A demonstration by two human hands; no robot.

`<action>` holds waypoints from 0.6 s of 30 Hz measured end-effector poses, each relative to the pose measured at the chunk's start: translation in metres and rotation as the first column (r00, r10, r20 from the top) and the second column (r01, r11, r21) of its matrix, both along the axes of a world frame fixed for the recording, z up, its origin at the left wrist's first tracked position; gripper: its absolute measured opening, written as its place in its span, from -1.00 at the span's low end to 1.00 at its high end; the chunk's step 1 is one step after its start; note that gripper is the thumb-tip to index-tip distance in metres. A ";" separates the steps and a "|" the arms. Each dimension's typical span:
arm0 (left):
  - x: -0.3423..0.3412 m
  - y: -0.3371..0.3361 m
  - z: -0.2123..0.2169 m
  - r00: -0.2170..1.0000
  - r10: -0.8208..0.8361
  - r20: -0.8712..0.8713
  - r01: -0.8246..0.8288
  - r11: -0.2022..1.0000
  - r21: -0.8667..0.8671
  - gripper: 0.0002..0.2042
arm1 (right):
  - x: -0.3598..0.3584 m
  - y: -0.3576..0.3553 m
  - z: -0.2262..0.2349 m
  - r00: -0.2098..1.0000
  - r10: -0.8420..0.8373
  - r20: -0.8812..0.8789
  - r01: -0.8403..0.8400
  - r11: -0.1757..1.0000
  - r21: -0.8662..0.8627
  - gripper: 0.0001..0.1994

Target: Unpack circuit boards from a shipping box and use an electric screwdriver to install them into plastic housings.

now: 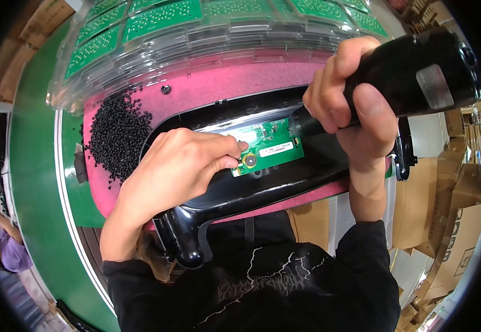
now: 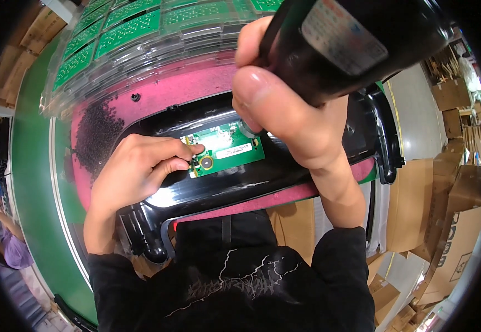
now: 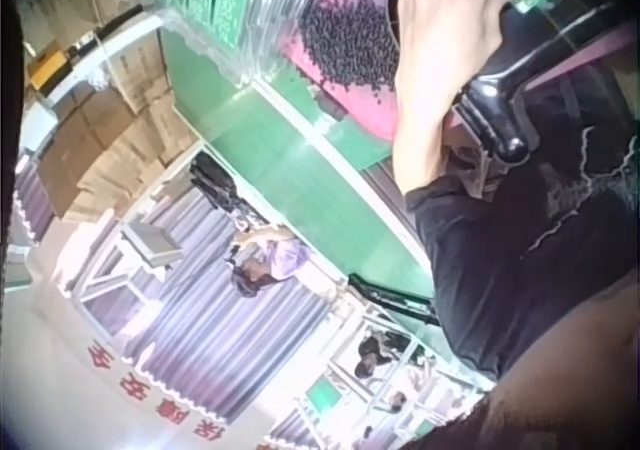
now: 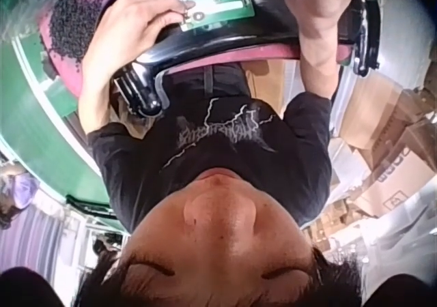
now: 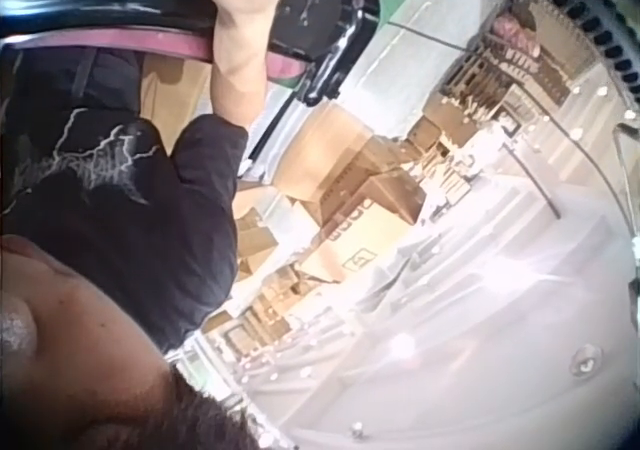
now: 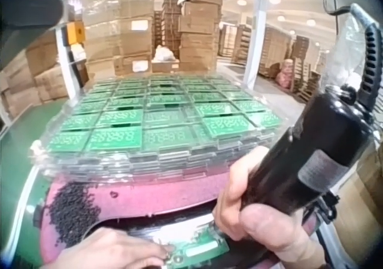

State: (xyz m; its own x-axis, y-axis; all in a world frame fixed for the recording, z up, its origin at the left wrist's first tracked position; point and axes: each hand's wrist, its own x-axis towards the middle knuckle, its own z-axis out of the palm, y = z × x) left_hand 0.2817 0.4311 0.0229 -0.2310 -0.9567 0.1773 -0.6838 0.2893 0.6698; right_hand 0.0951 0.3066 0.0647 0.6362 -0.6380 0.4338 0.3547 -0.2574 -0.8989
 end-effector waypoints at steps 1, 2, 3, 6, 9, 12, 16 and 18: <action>0.000 0.000 0.000 1.000 0.002 0.002 -0.002 1.000 0.000 -0.88 | 0.001 0.001 -0.001 1.000 0.002 0.002 -0.002 1.000 0.000 -0.73; 0.000 0.000 -0.001 1.000 0.005 -0.012 -0.005 1.000 0.008 -0.88 | 0.003 0.004 -0.002 0.998 -0.059 -0.006 0.059 0.998 -0.002 -0.72; 0.000 0.000 -0.001 1.000 0.008 -0.025 -0.008 1.000 0.015 -0.89 | 0.003 0.006 -0.002 0.993 -0.120 -0.014 0.120 0.993 -0.006 -0.71; 0.000 0.001 -0.002 0.999 0.008 -0.031 -0.008 1.000 -0.001 -0.89 | -0.008 0.004 -0.004 0.991 -0.006 0.136 0.002 0.999 0.034 -0.69; -0.004 -0.001 0.000 0.999 -0.006 -0.047 0.001 0.995 -0.096 -0.91 | -0.014 0.005 0.004 0.888 0.217 0.405 -0.309 0.935 0.177 -0.71; -0.007 -0.003 0.008 0.974 -0.053 -0.222 0.028 0.993 -0.117 -0.93 | -0.011 0.009 -0.003 0.808 0.261 0.529 -0.426 0.879 0.216 -0.73; -0.005 0.000 0.004 0.975 0.018 -0.223 -0.046 0.992 -0.121 -0.95 | -0.006 0.012 -0.003 0.797 0.259 0.546 -0.429 0.879 0.209 -0.70; -0.003 -0.002 0.002 0.974 -0.008 -0.225 -0.025 0.989 -0.147 -0.97 | -0.009 0.012 0.000 0.781 0.260 0.567 -0.444 0.871 0.212 -0.70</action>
